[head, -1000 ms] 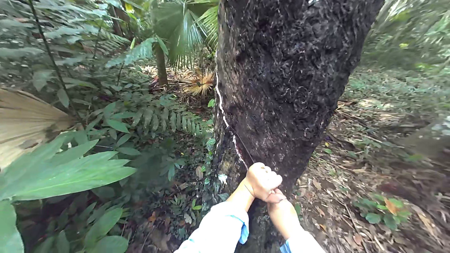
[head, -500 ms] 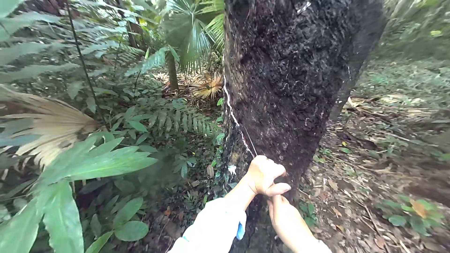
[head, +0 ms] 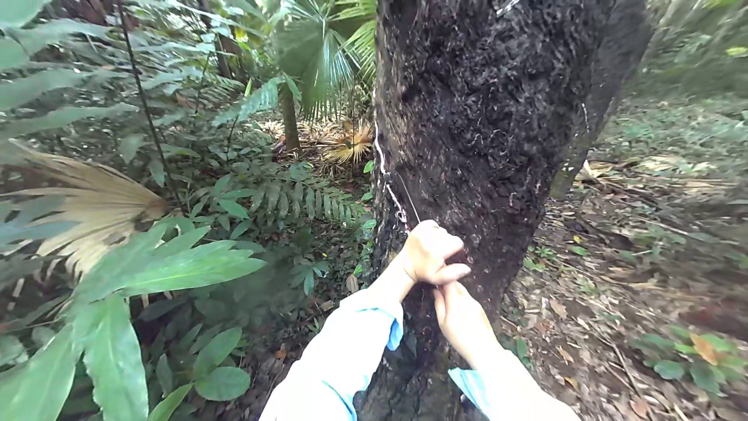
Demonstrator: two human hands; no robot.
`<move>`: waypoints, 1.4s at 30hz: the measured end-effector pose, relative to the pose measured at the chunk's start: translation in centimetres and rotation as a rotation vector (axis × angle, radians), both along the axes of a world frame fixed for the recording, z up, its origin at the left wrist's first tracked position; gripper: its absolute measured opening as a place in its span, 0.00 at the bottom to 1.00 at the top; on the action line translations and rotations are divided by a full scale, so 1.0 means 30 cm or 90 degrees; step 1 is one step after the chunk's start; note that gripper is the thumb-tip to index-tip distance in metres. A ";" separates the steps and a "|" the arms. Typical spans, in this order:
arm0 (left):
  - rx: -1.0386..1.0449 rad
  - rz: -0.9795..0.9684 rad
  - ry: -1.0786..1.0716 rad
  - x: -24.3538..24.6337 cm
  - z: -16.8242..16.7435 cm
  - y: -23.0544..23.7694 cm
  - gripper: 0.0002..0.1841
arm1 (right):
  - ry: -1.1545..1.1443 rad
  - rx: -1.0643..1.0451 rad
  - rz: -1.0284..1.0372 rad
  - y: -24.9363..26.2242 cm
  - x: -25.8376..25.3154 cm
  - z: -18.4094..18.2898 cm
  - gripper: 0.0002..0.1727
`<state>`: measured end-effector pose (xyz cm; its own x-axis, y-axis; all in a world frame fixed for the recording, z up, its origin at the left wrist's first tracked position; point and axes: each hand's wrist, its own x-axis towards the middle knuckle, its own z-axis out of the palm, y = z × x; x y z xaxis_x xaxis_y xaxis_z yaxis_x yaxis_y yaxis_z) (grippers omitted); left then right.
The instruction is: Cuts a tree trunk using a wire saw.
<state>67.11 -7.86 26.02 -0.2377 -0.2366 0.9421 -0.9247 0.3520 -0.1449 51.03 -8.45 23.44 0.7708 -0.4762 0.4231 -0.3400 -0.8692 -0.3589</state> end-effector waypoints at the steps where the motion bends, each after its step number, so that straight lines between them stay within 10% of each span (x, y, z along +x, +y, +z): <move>1: 0.000 -0.002 -0.007 0.036 -0.009 -0.008 0.40 | 0.013 0.013 -0.007 -0.003 0.035 -0.003 0.17; 19: -0.143 -0.026 -0.043 0.189 -0.156 -0.081 0.41 | -0.094 -0.105 -0.189 -0.033 0.250 -0.228 0.09; 42: -0.035 -0.104 0.105 0.104 -0.047 0.097 0.42 | 0.317 0.146 -0.185 0.232 0.141 0.125 0.29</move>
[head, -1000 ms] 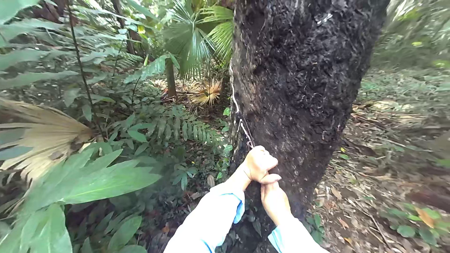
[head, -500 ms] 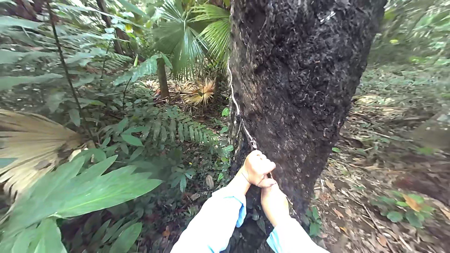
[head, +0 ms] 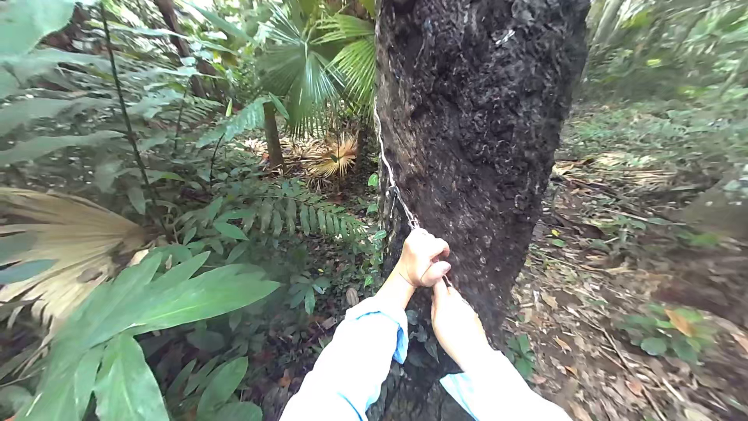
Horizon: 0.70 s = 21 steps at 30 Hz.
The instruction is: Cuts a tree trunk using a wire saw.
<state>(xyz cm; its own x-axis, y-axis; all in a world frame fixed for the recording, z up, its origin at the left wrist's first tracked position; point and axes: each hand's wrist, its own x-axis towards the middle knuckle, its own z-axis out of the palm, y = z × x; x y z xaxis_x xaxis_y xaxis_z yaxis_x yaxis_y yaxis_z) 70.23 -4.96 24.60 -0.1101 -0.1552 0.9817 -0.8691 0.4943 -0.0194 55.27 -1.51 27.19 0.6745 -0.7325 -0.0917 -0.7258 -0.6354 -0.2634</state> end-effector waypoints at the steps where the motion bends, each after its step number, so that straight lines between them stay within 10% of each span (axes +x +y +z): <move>1: 0.008 -0.001 0.013 -0.012 0.018 0.000 0.42 | 0.003 0.006 0.011 -0.004 -0.014 0.024 0.30; 21: 0.082 0.118 0.063 -0.140 0.114 -0.121 0.36 | -0.008 -0.004 0.153 -0.236 -0.172 0.148 0.27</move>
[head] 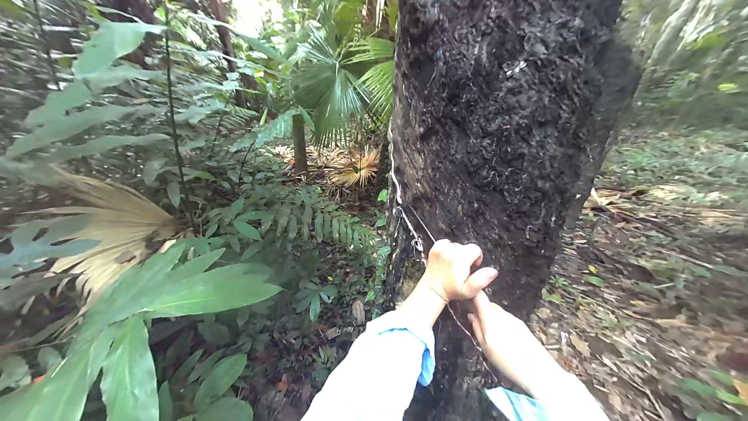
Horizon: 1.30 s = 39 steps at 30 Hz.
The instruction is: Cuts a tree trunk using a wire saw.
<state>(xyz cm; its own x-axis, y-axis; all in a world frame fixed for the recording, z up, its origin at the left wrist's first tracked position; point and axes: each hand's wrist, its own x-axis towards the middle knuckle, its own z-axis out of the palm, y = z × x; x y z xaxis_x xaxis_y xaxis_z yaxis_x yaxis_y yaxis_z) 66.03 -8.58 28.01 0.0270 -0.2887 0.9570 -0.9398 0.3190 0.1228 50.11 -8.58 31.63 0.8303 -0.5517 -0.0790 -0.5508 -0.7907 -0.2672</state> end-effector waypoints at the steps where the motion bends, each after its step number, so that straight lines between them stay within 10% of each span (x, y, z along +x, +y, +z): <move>1: 0.010 0.000 0.006 -0.028 -0.005 0.000 0.36 | -0.004 0.002 0.008 0.001 -0.032 0.006 0.27; 11: -0.101 0.027 -0.029 -0.153 -0.035 -0.012 0.33 | -0.287 -0.067 0.123 -0.136 -0.185 -0.163 0.28; 15: -0.189 0.241 0.192 -0.062 -0.075 0.050 0.16 | -0.341 0.001 0.097 -0.162 -0.254 -0.196 0.37; 20: 0.117 0.319 0.637 0.169 -0.058 0.046 0.27 | -0.427 0.028 0.121 -0.166 -0.294 -0.292 0.36; 29: 0.164 0.341 0.532 0.229 -0.102 0.069 0.13 | -0.474 0.033 0.120 -0.150 -0.205 -0.401 0.34; 34: 0.595 0.395 0.654 0.206 -0.290 0.195 0.23 | -0.372 0.061 0.073 -0.150 -0.134 -0.442 0.34; 39: 0.258 0.193 0.534 0.146 -0.210 0.140 0.28 | -0.479 -0.001 0.081 -0.143 -0.122 -0.468 0.32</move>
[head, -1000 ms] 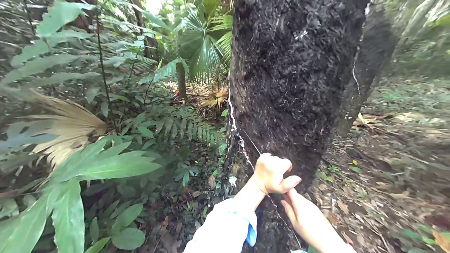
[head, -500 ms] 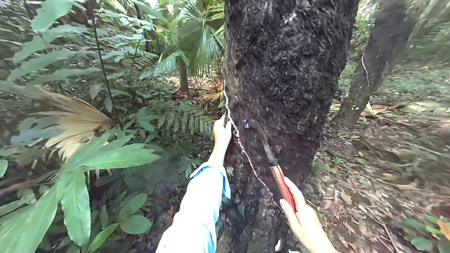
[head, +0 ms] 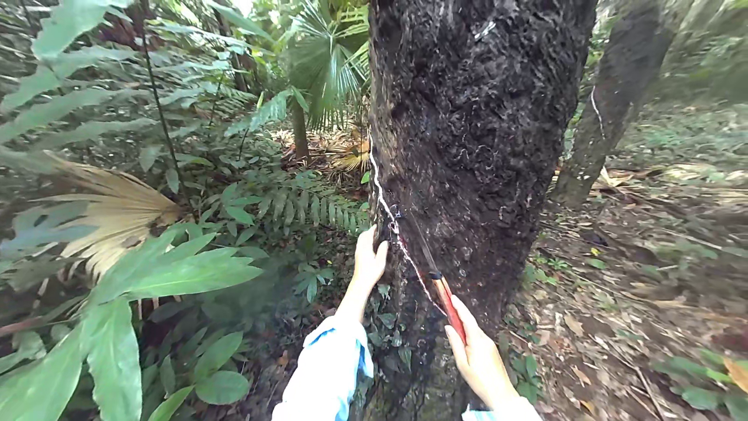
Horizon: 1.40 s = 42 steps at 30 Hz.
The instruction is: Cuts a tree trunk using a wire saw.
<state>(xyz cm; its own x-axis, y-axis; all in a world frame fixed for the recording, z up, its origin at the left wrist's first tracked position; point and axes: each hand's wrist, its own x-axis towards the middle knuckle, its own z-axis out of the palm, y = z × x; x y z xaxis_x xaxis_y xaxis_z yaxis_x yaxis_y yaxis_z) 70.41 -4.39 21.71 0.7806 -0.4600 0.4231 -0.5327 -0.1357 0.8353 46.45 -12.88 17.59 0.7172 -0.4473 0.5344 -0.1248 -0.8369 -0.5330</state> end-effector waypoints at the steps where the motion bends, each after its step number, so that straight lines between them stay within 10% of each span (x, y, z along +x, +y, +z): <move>1: -0.025 -0.007 -0.013 -0.008 0.034 -0.029 0.29 | -0.029 -0.014 0.000 0.002 0.000 -0.005 0.32; 8: 0.014 0.082 -0.110 -0.045 0.065 -0.076 0.13 | -0.031 -0.011 0.019 0.003 -0.019 0.014 0.32; 14: -0.160 0.046 -0.479 -0.177 -0.059 -0.045 0.11 | 0.039 0.036 0.035 -0.001 -0.050 0.010 0.33; 22: -0.162 -0.222 -0.716 -0.308 -0.038 -0.148 0.15 | 0.135 -0.021 -0.011 0.027 -0.085 0.031 0.29; 42: -0.173 -0.084 -0.714 -0.350 -0.034 -0.196 0.25 | 0.432 0.045 0.019 -0.001 -0.092 0.166 0.30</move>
